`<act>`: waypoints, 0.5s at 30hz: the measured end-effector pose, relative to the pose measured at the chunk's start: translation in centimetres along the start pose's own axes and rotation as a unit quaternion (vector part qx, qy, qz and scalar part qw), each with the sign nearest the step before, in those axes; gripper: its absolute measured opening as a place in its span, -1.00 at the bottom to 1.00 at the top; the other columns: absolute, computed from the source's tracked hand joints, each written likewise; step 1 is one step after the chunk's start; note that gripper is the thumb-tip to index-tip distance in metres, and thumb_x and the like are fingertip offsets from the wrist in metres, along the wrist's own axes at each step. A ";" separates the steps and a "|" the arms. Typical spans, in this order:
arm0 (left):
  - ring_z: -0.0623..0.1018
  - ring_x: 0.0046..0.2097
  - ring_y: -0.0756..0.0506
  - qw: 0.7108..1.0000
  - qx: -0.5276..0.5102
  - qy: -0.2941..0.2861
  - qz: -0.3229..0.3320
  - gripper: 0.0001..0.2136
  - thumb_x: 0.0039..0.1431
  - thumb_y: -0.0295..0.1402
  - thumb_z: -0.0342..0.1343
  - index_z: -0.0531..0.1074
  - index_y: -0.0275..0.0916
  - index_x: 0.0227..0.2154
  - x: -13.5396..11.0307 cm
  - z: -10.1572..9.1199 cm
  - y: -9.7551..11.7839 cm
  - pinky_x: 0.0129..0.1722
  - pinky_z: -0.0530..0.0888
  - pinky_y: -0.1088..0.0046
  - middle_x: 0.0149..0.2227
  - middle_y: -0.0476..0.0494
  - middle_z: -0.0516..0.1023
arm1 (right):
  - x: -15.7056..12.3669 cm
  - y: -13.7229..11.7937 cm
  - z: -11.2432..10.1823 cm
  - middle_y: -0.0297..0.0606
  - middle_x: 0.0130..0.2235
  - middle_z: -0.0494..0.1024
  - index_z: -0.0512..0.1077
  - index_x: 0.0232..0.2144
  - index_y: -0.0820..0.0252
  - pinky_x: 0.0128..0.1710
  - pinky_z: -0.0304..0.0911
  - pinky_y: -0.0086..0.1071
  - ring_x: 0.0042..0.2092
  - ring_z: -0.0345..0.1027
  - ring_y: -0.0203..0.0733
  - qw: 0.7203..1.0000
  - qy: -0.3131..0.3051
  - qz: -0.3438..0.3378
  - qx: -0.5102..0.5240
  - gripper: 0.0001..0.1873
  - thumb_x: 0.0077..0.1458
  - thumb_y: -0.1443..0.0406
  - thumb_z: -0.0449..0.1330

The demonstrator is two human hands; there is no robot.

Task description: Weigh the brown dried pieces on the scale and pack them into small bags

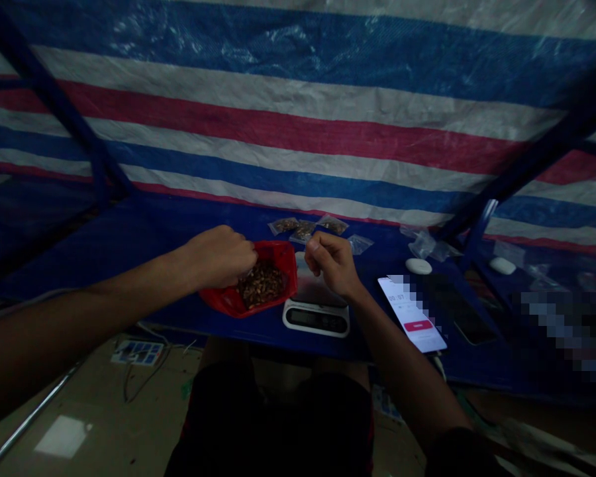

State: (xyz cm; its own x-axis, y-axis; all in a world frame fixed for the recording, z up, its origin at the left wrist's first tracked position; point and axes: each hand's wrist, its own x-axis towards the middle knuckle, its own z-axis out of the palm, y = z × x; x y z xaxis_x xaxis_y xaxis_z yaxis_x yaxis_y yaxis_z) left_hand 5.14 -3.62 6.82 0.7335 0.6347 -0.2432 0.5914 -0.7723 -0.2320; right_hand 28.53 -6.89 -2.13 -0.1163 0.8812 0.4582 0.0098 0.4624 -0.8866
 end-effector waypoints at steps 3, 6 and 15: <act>0.66 -0.16 -0.30 1.000 -0.006 -0.005 0.000 -0.89 0.03 -0.45 0.35 0.65 -0.15 -0.34 -0.2 -0.1 -0.2 -0.12 0.47 0.20 -0.23 -0.24 0.72 | 0.0 0.0 0.0 -0.46 -0.59 0.32 0.32 -0.54 0.13 -0.54 0.04 -0.41 -0.57 0.11 -0.37 1.000 -0.003 -0.005 0.015 -0.42 0.32 -0.14 0.24; 0.65 -0.06 -0.31 1.000 -0.012 0.005 0.013 -0.69 -0.07 -0.49 0.39 0.66 -0.17 -0.19 -0.3 -0.2 -0.3 -0.10 0.49 0.24 -0.08 -0.28 0.72 | 0.0 0.0 0.0 -0.45 -0.60 0.32 0.32 -0.54 0.12 -0.54 0.04 -0.41 -0.57 0.11 -0.37 1.000 -0.003 -0.004 0.014 -0.42 0.32 -0.14 0.23; 0.68 -0.16 -0.29 1.000 0.011 -0.010 0.003 -0.86 0.22 -0.36 0.24 0.70 -0.20 -0.25 -0.2 0.4 -0.6 -0.14 0.48 0.23 -0.20 -0.30 0.73 | 0.1 0.0 0.0 -0.46 -0.60 0.33 0.32 -0.54 0.12 -0.54 0.04 -0.41 -0.58 0.11 -0.37 1.000 -0.006 0.001 0.011 -0.41 0.30 -0.16 0.24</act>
State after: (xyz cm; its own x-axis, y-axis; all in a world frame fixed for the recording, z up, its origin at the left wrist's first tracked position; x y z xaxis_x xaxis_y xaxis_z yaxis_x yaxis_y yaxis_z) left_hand 4.49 -3.30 6.68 0.7308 0.6299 -0.2630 0.5789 -0.7761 -0.2501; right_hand 28.51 -6.83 -2.14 -0.1282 0.8804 0.4565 -0.0111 0.4590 -0.8883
